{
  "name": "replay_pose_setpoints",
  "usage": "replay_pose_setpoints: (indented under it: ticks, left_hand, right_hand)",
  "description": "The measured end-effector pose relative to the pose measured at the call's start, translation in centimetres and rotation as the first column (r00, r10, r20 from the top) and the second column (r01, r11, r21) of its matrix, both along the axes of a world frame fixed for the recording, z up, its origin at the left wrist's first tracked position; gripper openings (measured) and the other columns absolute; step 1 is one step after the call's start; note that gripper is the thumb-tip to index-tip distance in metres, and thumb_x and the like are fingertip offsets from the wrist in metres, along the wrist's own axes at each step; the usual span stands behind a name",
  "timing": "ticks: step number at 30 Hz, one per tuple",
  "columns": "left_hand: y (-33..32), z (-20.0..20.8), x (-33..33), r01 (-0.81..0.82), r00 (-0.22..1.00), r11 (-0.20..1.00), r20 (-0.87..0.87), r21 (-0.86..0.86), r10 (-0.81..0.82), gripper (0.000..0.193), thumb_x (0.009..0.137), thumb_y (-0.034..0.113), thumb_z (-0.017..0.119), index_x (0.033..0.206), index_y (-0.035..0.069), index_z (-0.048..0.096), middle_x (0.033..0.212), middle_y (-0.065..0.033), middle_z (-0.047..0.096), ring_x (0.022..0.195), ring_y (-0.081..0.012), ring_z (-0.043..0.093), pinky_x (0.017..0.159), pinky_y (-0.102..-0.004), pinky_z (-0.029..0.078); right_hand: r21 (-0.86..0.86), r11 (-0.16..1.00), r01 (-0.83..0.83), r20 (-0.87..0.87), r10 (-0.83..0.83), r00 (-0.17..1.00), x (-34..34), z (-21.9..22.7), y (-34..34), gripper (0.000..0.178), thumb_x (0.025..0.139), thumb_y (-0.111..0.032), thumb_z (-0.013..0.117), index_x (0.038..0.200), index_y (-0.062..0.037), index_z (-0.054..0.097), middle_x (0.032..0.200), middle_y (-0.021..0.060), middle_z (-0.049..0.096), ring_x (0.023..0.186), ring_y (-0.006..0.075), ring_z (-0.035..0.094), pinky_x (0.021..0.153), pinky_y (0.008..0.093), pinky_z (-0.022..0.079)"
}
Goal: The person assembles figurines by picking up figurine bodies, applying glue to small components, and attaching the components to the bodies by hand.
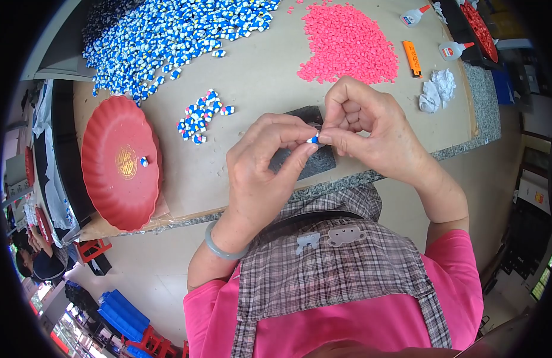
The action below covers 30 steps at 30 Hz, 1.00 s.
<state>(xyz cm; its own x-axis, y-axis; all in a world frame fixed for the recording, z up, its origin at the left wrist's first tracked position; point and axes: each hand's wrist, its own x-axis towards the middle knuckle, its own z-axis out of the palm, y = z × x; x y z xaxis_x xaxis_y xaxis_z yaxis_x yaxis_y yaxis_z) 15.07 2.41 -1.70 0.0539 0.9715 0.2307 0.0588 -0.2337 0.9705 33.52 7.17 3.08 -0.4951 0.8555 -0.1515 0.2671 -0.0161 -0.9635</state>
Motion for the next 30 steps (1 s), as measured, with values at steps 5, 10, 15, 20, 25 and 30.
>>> replay_pose_setpoints:
  ticks: [5, 10, 15, 20, 25, 30]
  left_hand:
    - [-0.1, 0.6, -0.9, -0.055, 0.994, 0.997, -0.091, 0.052, 0.06, 0.018, 0.076, -0.005, 0.074, 0.093, 0.001, 0.069, 0.091, -0.0099, 0.068, 0.074, -0.0153, 0.066, 0.064, -0.0263, 0.053]
    - [0.1, 1.1, -5.3, -0.189, 0.902, 0.98, -0.386, 0.056, 0.195, 0.018, 0.078, -0.004, 0.072, 0.095, 0.001, 0.07, 0.089, -0.01, 0.068, 0.076, -0.0175, 0.065, 0.067, -0.0281, 0.052]
    - [-0.3, -0.2, -7.6, -0.248, 0.662, 0.959, -0.699, 0.137, 0.271, 0.018, 0.079, -0.003, 0.069, 0.096, 0.002, 0.07, 0.094, -0.01, 0.067, 0.09, -0.0241, 0.062, 0.078, -0.034, 0.05]
    - [2.4, 0.2, -7.3, -0.195, 0.62, 0.937, -0.704, 0.29, 0.347, 0.023, 0.08, -0.003, 0.067, 0.102, 0.003, 0.068, 0.103, -0.0114, 0.064, 0.095, -0.0297, 0.057, 0.085, -0.0397, 0.047]
    - [7.7, -1.0, -7.3, -0.125, 0.495, 0.915, -0.776, 0.383, 0.392, 0.028, 0.081, -0.002, 0.066, 0.108, 0.003, 0.066, 0.106, -0.0131, 0.061, 0.101, -0.0321, 0.057, 0.087, -0.0412, 0.047]
    - [10.9, -3.2, -6.9, -0.079, 0.45, 0.928, -0.818, 0.364, 0.359, 0.025, 0.082, -0.001, 0.064, 0.106, 0.004, 0.068, 0.106, -0.0142, 0.06, 0.101, -0.0325, 0.058, 0.085, -0.0424, 0.05]
  right_hand:
    - [0.383, 0.923, -0.037, 0.17, -0.031, 0.985, 0.0, 0.7, 0.3, 0.018, 0.084, -0.003, 0.07, 0.092, -0.0014, 0.054, 0.074, 0.0058, 0.064, 0.065, 0.0122, 0.064, 0.057, 0.0253, 0.051]
    - [0.559, 0.828, 0.026, 0.323, -0.247, 0.914, 3.0, -1.6, 3.8, 0.003, 0.085, -0.004, 0.067, 0.088, -0.0033, 0.066, 0.08, 0.0069, 0.066, 0.07, 0.0167, 0.065, 0.064, 0.0299, 0.052]
    - [0.66, 0.747, -0.082, 0.415, -0.271, 0.868, 3.2, -5.7, 4.5, 0.005, 0.084, -0.003, 0.066, 0.089, -0.0041, 0.066, 0.083, 0.0077, 0.064, 0.075, 0.0234, 0.065, 0.067, 0.0369, 0.053]
    - [0.713, 0.69, -0.124, 0.472, -0.342, 0.813, 3.1, -6.2, 4.7, 0.006, 0.083, -0.004, 0.066, 0.089, -0.0043, 0.066, 0.084, 0.0088, 0.061, 0.08, 0.0278, 0.064, 0.069, 0.0406, 0.054]
    - [0.713, 0.661, -0.235, 0.53, -0.288, 0.797, 3.2, -6.3, 4.7, 0.008, 0.083, -0.004, 0.066, 0.091, -0.0038, 0.066, 0.084, 0.0098, 0.061, 0.08, 0.0289, 0.064, 0.071, 0.0408, 0.055]
    - [0.694, 0.694, -0.192, 0.492, -0.263, 0.83, 3.3, -5.8, 4.2, 0.011, 0.082, -0.004, 0.067, 0.093, -0.004, 0.068, 0.084, 0.0096, 0.062, 0.08, 0.0285, 0.064, 0.07, 0.041, 0.055]
